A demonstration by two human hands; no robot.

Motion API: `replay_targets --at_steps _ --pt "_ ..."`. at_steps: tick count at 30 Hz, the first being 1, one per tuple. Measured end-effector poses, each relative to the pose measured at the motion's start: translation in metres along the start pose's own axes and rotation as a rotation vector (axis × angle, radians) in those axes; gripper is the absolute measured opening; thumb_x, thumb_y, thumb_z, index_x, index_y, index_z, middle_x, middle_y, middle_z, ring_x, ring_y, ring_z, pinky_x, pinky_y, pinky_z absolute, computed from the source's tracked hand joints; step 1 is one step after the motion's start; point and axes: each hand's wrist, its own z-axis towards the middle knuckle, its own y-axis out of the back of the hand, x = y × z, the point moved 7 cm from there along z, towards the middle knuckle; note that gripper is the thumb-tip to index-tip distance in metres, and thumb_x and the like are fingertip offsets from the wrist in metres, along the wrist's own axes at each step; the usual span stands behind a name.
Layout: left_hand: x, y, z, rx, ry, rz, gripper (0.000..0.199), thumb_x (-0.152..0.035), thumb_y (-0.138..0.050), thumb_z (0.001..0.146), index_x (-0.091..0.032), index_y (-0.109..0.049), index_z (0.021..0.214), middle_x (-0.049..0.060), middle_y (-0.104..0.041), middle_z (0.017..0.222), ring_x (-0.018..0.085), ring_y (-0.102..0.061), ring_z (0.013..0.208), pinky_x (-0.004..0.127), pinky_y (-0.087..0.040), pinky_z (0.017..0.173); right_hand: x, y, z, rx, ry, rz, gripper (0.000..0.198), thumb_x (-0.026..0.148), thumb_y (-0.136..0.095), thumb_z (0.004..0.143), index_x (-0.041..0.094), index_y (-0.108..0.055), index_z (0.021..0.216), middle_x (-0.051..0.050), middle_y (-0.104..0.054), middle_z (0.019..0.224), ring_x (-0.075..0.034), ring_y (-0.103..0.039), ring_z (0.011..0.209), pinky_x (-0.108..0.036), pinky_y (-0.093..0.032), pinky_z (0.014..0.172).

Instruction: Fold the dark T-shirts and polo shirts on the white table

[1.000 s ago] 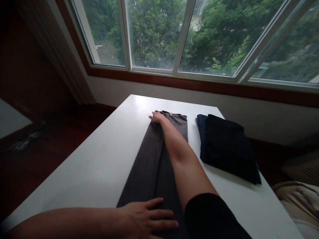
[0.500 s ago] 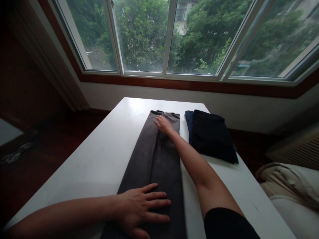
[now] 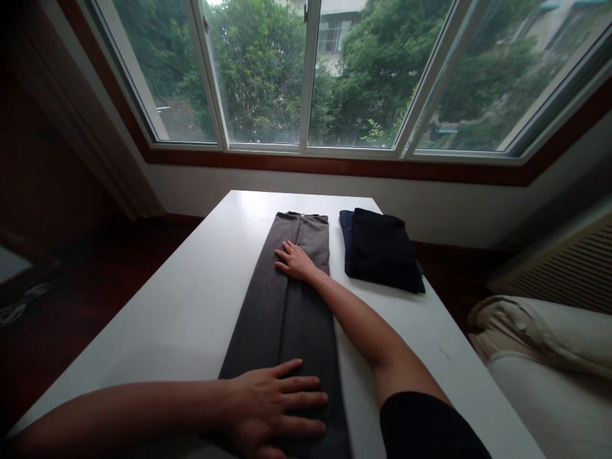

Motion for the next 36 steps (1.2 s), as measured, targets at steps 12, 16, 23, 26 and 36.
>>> replay_targets --at_steps 12,16,23,26,36 --pt "-0.023 -0.009 0.008 0.044 -0.075 -0.046 0.07 -0.055 -0.046 0.103 -0.022 -0.037 0.165 0.006 -0.034 0.172 0.03 -0.023 0.161 0.058 -0.021 0.13 -0.058 0.023 -0.08 -0.106 -0.474 -0.052 0.063 0.056 -0.032 0.11 0.022 -0.045 0.161 -0.014 -0.026 0.172 -0.031 -0.018 0.161 -0.051 -0.019 0.128" --pt "-0.02 -0.009 -0.001 -0.028 -0.077 -0.081 0.06 -0.053 -0.046 0.106 -0.023 -0.047 0.158 0.008 -0.047 0.164 0.028 -0.035 0.156 0.054 -0.021 0.131 -0.038 0.025 -0.13 -0.137 -0.353 -0.078 0.058 0.048 -0.038 0.109 0.019 -0.05 0.158 -0.013 -0.034 0.169 -0.03 -0.027 0.158 -0.049 -0.023 0.129" --pt "0.042 0.022 -0.078 -0.233 0.22 -0.027 0.057 -0.017 -0.054 0.089 -0.022 -0.055 0.145 0.013 -0.06 0.148 0.03 -0.053 0.138 0.053 -0.039 0.122 0.01 0.029 -0.259 -0.167 -0.146 0.137 0.05 0.04 -0.041 0.105 0.033 -0.06 0.15 -0.005 -0.048 0.16 -0.027 -0.043 0.151 -0.053 -0.035 0.128" --pt "0.058 0.031 -0.114 -0.226 0.311 -0.018 0.065 -0.01 -0.053 0.081 -0.023 -0.056 0.145 0.01 -0.057 0.152 0.031 -0.048 0.144 0.056 -0.036 0.124 0.032 0.041 -0.308 -0.123 -0.059 0.234 0.053 0.033 -0.047 0.101 0.04 -0.057 0.152 -0.003 -0.046 0.162 -0.027 -0.04 0.153 -0.059 -0.036 0.127" --pt "0.011 -0.002 -0.11 -0.074 0.172 -0.036 0.083 -0.037 -0.077 0.081 -0.033 -0.045 0.158 0.008 -0.041 0.168 0.038 -0.034 0.156 0.066 -0.008 0.129 0.142 0.044 -0.357 0.007 0.342 0.265 0.064 0.044 -0.07 0.093 0.038 -0.054 0.155 -0.012 -0.056 0.154 -0.029 -0.05 0.146 -0.054 -0.039 0.123"
